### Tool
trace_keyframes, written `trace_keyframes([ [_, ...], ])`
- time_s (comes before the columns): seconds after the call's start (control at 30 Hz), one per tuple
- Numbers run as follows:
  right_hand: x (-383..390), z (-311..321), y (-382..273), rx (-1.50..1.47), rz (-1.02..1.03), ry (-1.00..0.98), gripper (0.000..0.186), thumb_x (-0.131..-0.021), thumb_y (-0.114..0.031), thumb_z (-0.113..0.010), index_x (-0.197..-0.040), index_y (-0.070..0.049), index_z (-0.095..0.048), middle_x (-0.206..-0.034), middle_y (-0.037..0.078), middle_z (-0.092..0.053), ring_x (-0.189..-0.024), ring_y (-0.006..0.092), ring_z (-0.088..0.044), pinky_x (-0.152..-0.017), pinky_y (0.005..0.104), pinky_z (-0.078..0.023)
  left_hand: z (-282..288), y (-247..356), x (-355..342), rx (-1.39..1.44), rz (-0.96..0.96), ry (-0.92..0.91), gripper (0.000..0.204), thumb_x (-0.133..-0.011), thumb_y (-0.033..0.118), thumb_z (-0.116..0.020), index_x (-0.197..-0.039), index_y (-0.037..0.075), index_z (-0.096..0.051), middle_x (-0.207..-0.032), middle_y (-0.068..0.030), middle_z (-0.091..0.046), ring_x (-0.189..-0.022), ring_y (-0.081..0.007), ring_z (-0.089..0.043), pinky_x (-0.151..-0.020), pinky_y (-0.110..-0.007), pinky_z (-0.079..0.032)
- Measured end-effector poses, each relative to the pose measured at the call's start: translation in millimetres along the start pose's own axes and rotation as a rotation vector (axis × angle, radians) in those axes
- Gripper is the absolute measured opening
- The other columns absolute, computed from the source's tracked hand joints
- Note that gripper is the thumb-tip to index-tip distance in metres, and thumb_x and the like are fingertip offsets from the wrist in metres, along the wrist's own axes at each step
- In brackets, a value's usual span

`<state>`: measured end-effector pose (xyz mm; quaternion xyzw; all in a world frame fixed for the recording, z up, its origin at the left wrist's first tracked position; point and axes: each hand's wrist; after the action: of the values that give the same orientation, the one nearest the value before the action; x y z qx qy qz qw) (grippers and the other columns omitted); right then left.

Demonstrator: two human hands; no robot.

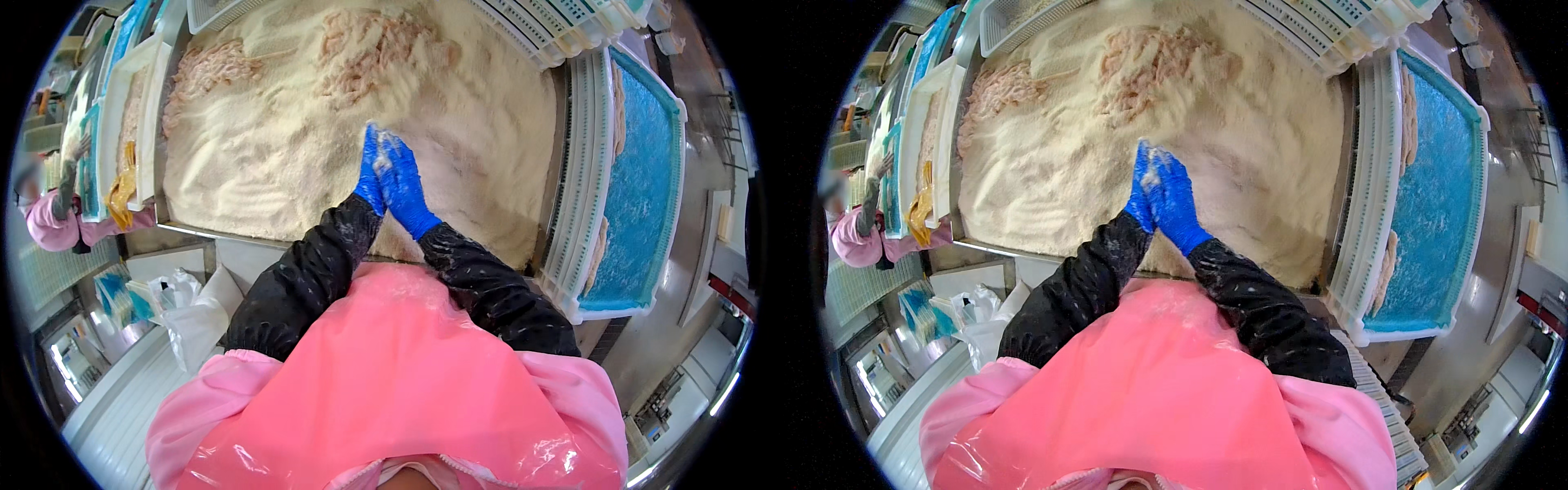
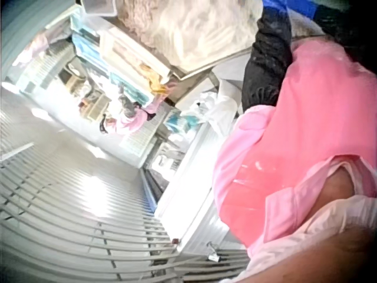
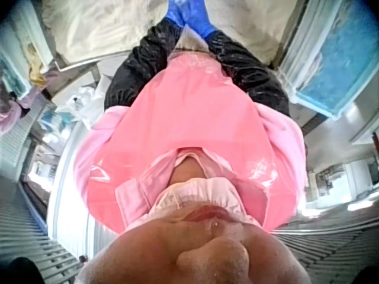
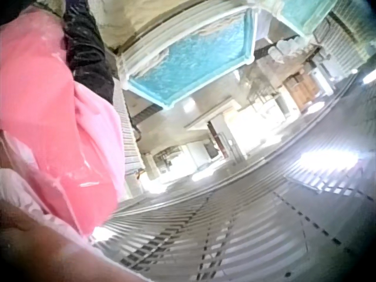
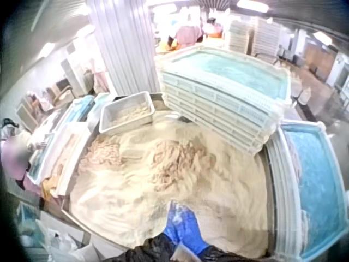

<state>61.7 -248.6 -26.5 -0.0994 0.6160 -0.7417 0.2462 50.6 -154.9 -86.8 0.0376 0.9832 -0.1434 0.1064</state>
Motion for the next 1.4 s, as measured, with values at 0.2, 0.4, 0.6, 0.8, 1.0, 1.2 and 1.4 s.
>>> trace_keyframes([
  [0.2, -18.7, 29.9, 14.6, 0.489, 0.150, -0.130, 0.047, -0.091, -0.020, -0.055, -0.134, -0.003, -0.047, -0.136, 0.021, -0.047, -0.124, 0.0392, -0.045, -0.106, 0.0445, -0.033, -59.4, -27.3, 10.4, -0.067, -0.085, 0.665, 0.062, -0.096, 0.053, -0.042, -0.137, 0.007, -0.044, -0.131, -0.0126, -0.052, -0.116, -0.0268, -0.052, -0.100, -0.041, -0.043],
  [0.4, -126.8, 45.9, 56.2, 0.636, 0.135, 0.155, 0.052, -0.084, -0.024, -0.068, -0.128, -0.001, -0.053, -0.127, 0.018, -0.056, -0.117, 0.0330, -0.053, -0.101, 0.0385, -0.040, -57.9, -3.1, 43.7, -0.518, 0.057, 0.744, 0.049, -0.097, 0.028, -0.050, -0.139, 0.006, -0.041, -0.133, -0.0154, -0.052, -0.114, -0.0278, -0.056, -0.093, -0.039, -0.048],
  [0.6, -87.2, 66.0, 72.3, 0.294, -0.124, -0.529, 0.046, -0.081, -0.023, -0.070, -0.120, -0.001, -0.060, -0.122, 0.016, -0.061, -0.116, 0.0273, -0.055, -0.099, 0.0359, -0.041, -77.3, 8.0, 68.9, -0.959, -0.050, 0.850, 0.041, -0.096, 0.016, -0.051, -0.135, 0.003, -0.047, -0.131, -0.0125, -0.055, -0.115, -0.0225, -0.055, -0.093, -0.032, -0.046],
  [0.8, -80.1, 107.6, 57.4, 0.226, -0.425, -0.298, 0.044, -0.078, -0.012, -0.068, -0.120, -0.001, -0.061, -0.120, 0.015, -0.063, -0.109, 0.0248, -0.062, -0.094, 0.0350, -0.047, -118.9, -1.4, 61.0, -2.161, -0.291, 0.793, 0.036, -0.095, 0.009, -0.053, -0.129, -0.002, -0.051, -0.128, -0.0104, -0.056, -0.118, -0.0195, -0.054, -0.103, -0.034, -0.038],
  [1.0, -155.4, 75.3, 93.3, 0.439, 0.150, 0.052, 0.041, -0.084, -0.017, -0.066, -0.120, 0.000, -0.059, -0.120, 0.018, -0.062, -0.109, 0.0260, -0.061, -0.094, 0.0344, -0.047, -94.8, 21.3, 62.8, -1.201, -0.511, 0.806, 0.036, -0.097, 0.014, -0.051, -0.131, 0.002, -0.045, -0.103, -0.0068, -0.062, -0.086, -0.0139, -0.061, -0.087, -0.033, -0.049],
  [1.2, -166.2, 18.2, 103.7, 0.186, -0.128, -0.028, 0.035, -0.087, -0.021, -0.065, -0.116, -0.002, -0.061, -0.114, 0.017, -0.065, -0.103, 0.0250, -0.063, -0.089, 0.0346, -0.048, -73.5, 39.2, 85.5, -0.681, -0.371, 0.844, 0.043, -0.098, 0.035, -0.045, -0.135, 0.012, -0.047, -0.087, -0.0019, -0.060, -0.074, -0.0128, -0.054, -0.069, -0.028, -0.046],
  [1.4, -118.7, 46.2, 83.1, 0.647, -0.151, -0.178, 0.031, -0.083, -0.028, -0.067, -0.104, -0.004, -0.066, -0.099, 0.015, -0.069, -0.092, 0.0291, -0.067, -0.082, 0.0368, -0.051, -87.5, 33.5, 84.3, -0.773, -0.339, 0.962, 0.050, -0.096, 0.035, -0.050, -0.141, 0.015, -0.041, -0.107, -0.0015, -0.059, -0.085, -0.0123, -0.054, -0.068, -0.025, -0.046],
])
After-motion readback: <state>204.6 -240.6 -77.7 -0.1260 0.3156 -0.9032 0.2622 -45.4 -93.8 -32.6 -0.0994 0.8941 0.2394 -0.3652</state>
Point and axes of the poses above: each hand's wrist, its own x-axis away from the middle knuckle, its own z-axis out of the back of the hand, y = z × x
